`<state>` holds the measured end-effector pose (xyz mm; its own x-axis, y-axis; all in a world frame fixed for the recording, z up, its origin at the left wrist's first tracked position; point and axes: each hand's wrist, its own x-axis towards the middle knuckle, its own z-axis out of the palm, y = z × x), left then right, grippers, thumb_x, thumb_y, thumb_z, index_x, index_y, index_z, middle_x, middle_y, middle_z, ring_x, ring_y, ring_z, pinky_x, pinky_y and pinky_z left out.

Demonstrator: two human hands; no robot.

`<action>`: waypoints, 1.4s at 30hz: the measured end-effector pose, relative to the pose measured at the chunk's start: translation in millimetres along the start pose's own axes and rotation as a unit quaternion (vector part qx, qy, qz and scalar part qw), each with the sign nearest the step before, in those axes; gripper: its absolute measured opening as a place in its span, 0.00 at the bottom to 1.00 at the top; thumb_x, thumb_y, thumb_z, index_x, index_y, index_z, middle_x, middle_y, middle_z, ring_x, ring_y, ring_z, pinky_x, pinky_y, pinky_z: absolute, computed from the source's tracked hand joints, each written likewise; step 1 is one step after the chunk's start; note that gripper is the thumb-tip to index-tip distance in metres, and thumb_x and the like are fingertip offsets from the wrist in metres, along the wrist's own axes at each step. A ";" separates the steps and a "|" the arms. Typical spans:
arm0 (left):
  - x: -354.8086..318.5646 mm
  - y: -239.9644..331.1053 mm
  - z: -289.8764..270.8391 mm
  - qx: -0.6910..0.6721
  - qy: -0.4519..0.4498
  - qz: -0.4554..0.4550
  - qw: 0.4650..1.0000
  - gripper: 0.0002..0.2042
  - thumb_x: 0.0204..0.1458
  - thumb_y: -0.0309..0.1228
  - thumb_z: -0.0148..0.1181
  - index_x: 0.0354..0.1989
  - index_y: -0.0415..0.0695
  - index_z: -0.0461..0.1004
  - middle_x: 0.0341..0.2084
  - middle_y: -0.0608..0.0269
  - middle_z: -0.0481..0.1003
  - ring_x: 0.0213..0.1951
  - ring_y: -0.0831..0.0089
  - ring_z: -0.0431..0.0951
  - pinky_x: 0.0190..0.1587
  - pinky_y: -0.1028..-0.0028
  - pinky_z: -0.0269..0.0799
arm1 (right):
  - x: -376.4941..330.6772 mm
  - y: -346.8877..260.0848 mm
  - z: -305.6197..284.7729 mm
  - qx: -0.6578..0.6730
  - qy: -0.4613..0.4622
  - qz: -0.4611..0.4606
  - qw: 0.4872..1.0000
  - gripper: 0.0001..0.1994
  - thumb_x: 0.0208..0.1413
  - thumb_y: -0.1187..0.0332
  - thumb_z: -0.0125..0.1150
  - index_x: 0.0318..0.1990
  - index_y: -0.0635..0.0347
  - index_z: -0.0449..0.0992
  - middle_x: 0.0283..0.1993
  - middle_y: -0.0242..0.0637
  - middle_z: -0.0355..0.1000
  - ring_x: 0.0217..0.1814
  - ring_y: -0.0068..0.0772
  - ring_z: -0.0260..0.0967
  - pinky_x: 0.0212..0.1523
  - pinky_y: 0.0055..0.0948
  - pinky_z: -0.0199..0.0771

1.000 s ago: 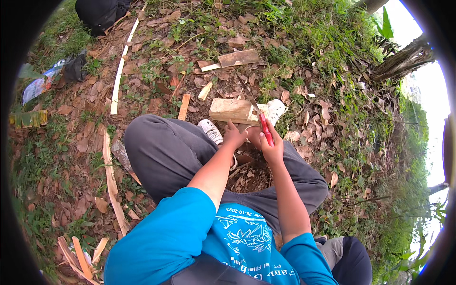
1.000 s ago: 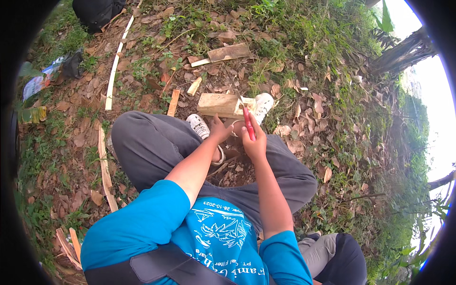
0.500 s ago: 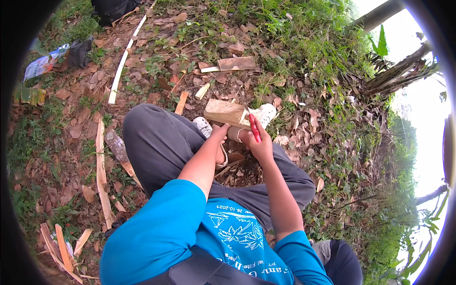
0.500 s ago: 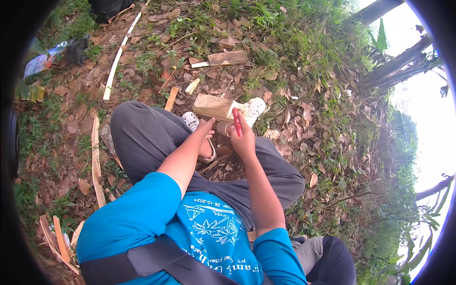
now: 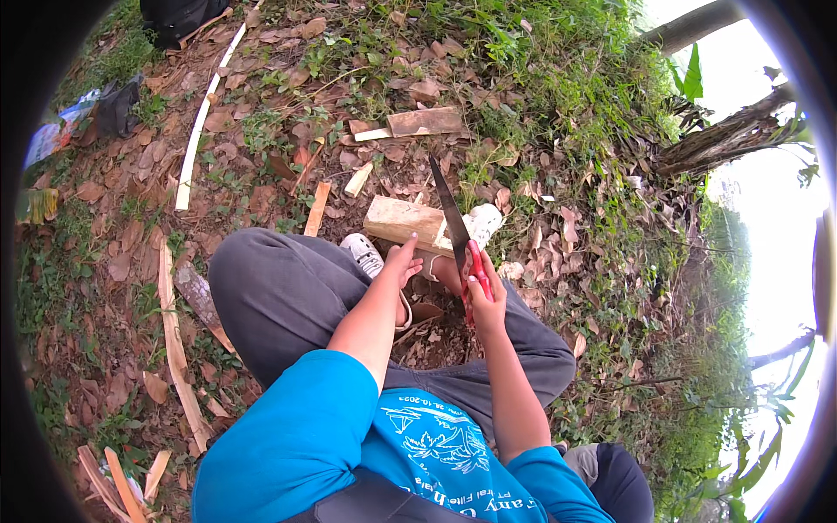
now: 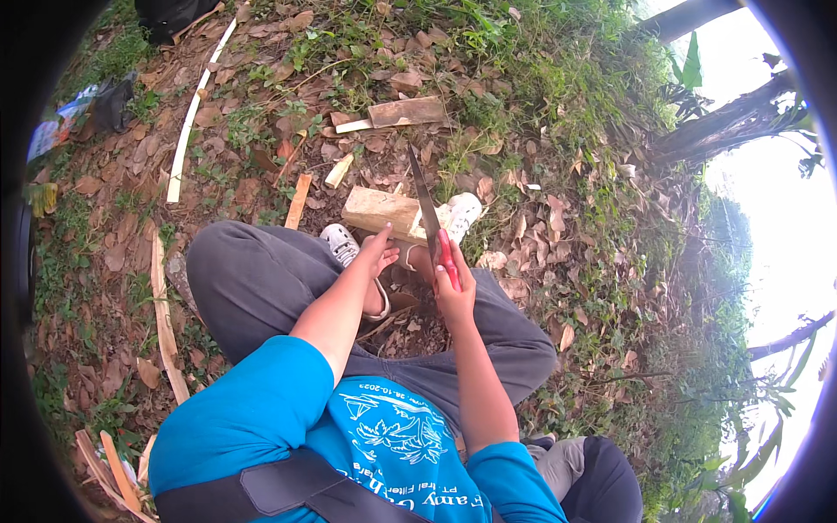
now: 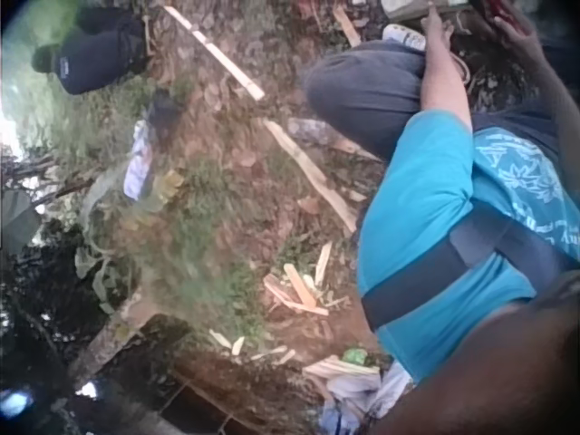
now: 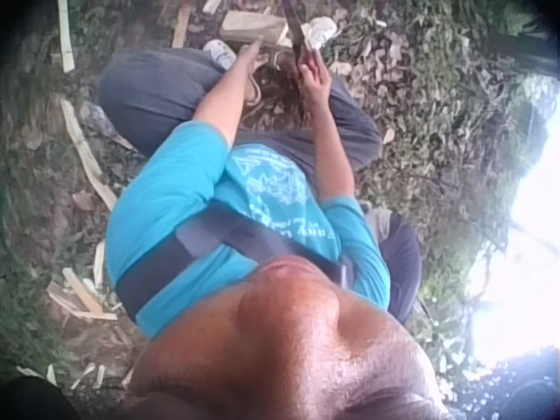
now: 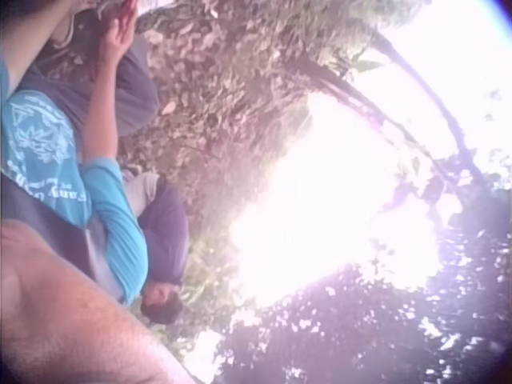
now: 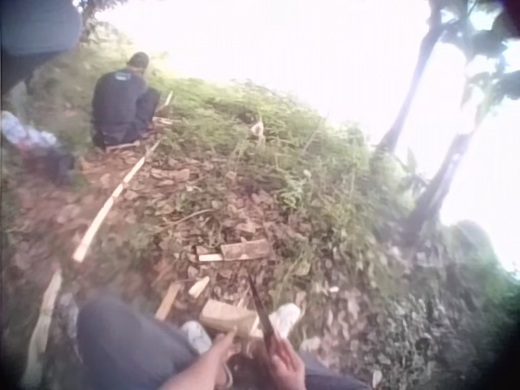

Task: The person sits on the ground and uses a red folding saw to cut a rectangular piece of light-colored wood. They reposition the wood and saw multiple times to make precise cuts, creating a notch or slot in the wood piece.

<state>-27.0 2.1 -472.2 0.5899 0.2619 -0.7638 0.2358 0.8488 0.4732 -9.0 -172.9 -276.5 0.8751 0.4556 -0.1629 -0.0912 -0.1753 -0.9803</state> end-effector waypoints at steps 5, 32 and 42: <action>7.3 4.3 22.4 -0.006 0.046 0.002 0.999 0.36 0.54 0.59 0.66 0.55 0.39 0.65 0.44 0.60 0.68 0.44 0.64 0.73 0.44 0.61 0.75 | 14.5 -17.2 -8.2 0.006 -0.002 0.048 0.999 0.29 0.62 0.76 0.58 0.72 0.62 0.65 0.65 0.38 0.70 0.63 0.26 0.68 0.66 0.28 0.64; -41.2 37.8 -28.8 0.018 0.033 0.067 0.997 0.27 0.65 0.44 0.59 0.62 0.34 0.65 0.53 0.48 0.75 0.47 0.57 0.82 0.40 0.57 0.85 | -70.4 -24.8 19.1 -0.109 -0.087 -0.026 0.990 0.31 0.64 0.74 0.58 0.75 0.58 0.59 0.64 0.41 0.70 0.52 0.24 0.72 0.53 0.24 0.72; -38.6 51.3 -35.9 0.383 0.218 0.121 0.889 0.47 0.56 0.56 0.62 0.71 0.32 0.50 0.64 0.37 0.62 0.62 0.48 0.69 0.58 0.55 0.74 | -64.7 -15.3 41.7 -0.129 -0.005 -0.114 0.985 0.29 0.61 0.72 0.59 0.71 0.64 0.64 0.59 0.49 0.76 0.53 0.27 0.75 0.55 0.26 0.72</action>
<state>-65.5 52.0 -434.2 0.3780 0.6892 -0.6181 0.6991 0.2251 0.6786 -84.0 -163.3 -255.6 0.8543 0.5168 0.0550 0.2308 -0.2825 -0.9311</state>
